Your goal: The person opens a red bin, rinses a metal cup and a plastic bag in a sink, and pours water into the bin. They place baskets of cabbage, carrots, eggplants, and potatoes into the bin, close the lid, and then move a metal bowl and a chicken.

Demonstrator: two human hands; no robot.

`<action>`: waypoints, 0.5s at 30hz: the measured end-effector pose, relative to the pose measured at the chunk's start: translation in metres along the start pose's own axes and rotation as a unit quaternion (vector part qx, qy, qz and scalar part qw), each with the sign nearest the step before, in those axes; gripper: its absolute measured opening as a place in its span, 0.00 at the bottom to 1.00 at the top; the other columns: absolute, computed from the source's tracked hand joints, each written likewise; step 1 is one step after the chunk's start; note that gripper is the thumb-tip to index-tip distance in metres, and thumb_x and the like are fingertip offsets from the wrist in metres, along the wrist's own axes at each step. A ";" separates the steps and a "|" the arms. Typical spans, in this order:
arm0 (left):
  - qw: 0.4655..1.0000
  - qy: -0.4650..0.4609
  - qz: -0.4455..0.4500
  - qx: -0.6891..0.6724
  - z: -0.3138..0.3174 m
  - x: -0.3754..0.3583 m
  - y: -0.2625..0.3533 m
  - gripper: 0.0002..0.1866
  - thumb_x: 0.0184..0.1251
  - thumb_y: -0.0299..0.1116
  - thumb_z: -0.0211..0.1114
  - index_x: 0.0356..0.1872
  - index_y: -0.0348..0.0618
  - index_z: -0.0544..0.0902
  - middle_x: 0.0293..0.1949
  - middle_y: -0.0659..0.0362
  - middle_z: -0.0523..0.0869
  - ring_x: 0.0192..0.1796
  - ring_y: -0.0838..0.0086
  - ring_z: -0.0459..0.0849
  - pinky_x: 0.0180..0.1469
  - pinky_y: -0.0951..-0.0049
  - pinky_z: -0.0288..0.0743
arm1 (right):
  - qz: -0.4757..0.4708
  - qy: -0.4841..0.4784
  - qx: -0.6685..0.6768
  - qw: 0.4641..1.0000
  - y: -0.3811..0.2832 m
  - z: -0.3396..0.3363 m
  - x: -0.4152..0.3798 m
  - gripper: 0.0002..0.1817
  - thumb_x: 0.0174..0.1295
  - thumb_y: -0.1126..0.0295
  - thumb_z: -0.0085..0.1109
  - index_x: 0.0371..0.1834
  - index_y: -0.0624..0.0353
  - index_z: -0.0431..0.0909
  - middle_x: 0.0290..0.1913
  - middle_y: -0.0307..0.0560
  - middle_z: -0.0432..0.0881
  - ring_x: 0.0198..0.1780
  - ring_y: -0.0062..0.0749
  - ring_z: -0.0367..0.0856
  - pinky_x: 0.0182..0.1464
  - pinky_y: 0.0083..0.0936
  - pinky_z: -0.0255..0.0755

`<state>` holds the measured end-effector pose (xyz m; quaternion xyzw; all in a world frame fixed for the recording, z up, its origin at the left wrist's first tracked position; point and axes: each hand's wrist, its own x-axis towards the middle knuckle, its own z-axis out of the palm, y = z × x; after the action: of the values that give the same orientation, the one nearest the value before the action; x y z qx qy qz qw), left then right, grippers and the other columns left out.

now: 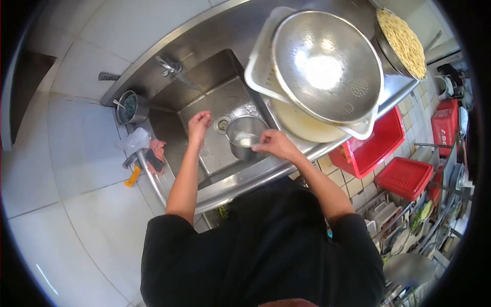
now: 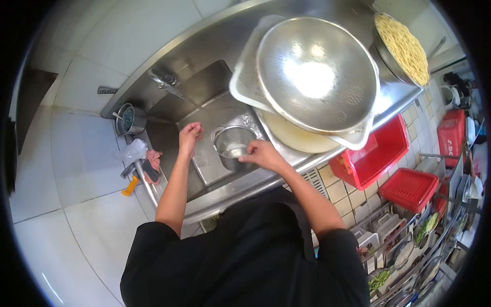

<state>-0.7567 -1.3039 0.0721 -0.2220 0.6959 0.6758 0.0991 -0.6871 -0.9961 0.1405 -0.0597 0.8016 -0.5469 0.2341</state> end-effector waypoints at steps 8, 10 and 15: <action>0.971 0.032 0.043 -0.232 -0.005 0.112 0.071 0.09 0.67 0.31 0.65 0.44 0.39 0.81 0.36 0.60 0.84 0.38 0.77 0.82 0.40 0.75 0.77 | -0.042 0.108 -0.080 0.990 0.011 0.094 0.198 0.22 0.42 0.60 0.77 0.31 0.66 0.80 0.33 0.61 0.82 0.38 0.52 0.82 0.44 0.38 0.74; 0.967 0.013 0.044 -0.252 -0.003 0.122 0.079 0.09 0.65 0.31 0.67 0.43 0.39 0.81 0.34 0.61 0.83 0.34 0.78 0.81 0.37 0.75 0.77 | -0.158 0.166 -0.147 0.962 0.004 0.113 0.213 0.21 0.42 0.61 0.78 0.28 0.67 0.80 0.29 0.59 0.82 0.34 0.49 0.82 0.39 0.37 0.74; 0.993 0.008 0.040 -0.111 -0.010 0.133 0.075 0.09 0.66 0.34 0.67 0.38 0.39 0.82 0.30 0.62 0.82 0.27 0.80 0.77 0.33 0.77 0.73 | -0.021 0.163 -0.134 0.977 0.001 0.115 0.235 0.23 0.40 0.59 0.79 0.30 0.67 0.81 0.39 0.61 0.82 0.44 0.53 0.81 0.48 0.40 0.75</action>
<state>-0.9056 -1.3374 0.0818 -0.2093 0.6253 0.7506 0.0412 -0.8440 -1.1760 0.0326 -0.0173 0.8937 -0.4415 0.0783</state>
